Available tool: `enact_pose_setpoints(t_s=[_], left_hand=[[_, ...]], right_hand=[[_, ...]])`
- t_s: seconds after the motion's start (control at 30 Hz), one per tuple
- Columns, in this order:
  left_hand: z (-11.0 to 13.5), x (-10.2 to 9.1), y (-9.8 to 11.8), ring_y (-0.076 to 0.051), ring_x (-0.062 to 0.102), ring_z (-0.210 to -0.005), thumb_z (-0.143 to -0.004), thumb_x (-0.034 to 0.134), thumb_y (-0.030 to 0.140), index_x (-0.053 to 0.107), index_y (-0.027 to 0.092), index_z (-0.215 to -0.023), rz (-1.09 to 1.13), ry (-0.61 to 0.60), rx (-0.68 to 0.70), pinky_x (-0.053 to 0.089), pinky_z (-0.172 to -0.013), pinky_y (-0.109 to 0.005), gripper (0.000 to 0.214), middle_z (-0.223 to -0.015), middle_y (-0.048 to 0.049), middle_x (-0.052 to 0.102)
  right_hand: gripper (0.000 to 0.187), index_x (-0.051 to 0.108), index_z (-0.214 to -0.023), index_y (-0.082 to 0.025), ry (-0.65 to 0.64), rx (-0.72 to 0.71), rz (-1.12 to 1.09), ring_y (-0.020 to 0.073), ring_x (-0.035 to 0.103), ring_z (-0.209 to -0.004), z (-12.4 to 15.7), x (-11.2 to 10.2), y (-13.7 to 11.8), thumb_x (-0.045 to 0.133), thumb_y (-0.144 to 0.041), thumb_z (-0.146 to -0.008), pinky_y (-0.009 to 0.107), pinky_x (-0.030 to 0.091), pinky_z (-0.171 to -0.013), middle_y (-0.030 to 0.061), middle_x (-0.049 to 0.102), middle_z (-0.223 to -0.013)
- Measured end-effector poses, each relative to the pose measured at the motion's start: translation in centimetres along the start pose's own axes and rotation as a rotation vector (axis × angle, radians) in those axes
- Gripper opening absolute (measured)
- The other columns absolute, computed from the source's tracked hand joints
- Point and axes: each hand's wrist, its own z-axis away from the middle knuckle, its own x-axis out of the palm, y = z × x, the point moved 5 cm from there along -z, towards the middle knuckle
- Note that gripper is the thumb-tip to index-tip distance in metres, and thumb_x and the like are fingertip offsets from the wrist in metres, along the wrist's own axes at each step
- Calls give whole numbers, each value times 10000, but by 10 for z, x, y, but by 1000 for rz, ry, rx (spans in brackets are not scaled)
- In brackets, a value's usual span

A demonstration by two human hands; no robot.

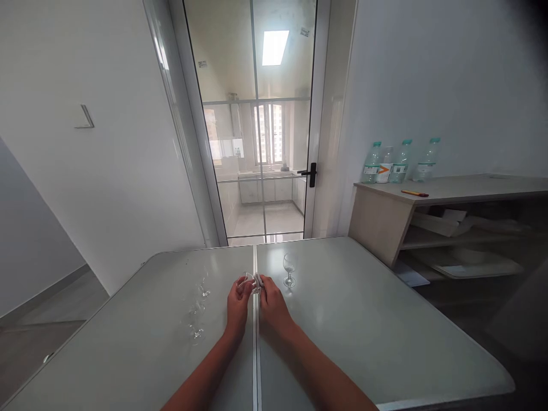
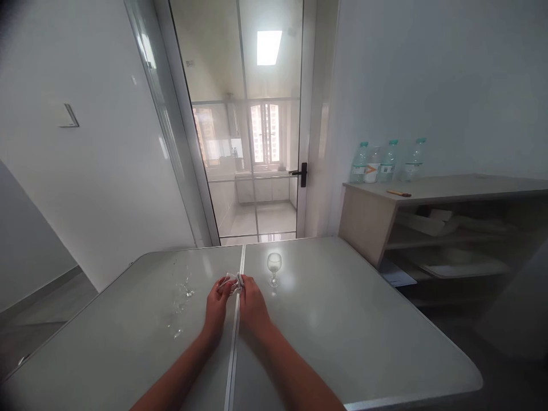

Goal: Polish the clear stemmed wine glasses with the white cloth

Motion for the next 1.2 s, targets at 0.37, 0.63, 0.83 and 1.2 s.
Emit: enact_pose_setpoints(t_s=[0.37,0.63,0.83,1.2], left_hand=[[-14,-6,-11,-309,613,-1303,-867,699,599,664,212,-1261,185,-13,44,397,-1145,-466,553,-1385,-142,660],[-5,3,4,-313,570,-1329,-877,675,616,709,187,-1209,162,-130,88,424,-1115,-425,544,-1369,-149,664],[-1,6,4,-312,702,-1097,-854,596,751,726,177,-1152,300,-89,-128,550,-934,-431,660,-1241,-150,730],[-9,0,13,-286,723,-997,-821,605,780,732,168,-1093,336,3,-85,544,-895,-408,682,-1099,-127,765]], right_hand=[[666,400,-1519,-226,-250,-89,161,302,561,-1252,2,7,15,578,-122,-886,506,439,-1095,145,598,-1329],[83,695,-899,-202,-191,86,-62,233,629,-897,-3,2,11,638,-260,-883,379,500,-862,51,682,-938],[461,677,-1157,-202,-360,490,-674,224,674,-854,11,11,2,775,-434,-771,330,517,-770,35,715,-943],[436,712,-1128,-167,-553,412,-854,241,653,-922,12,-1,-19,721,-396,-758,351,496,-852,70,713,-951]])
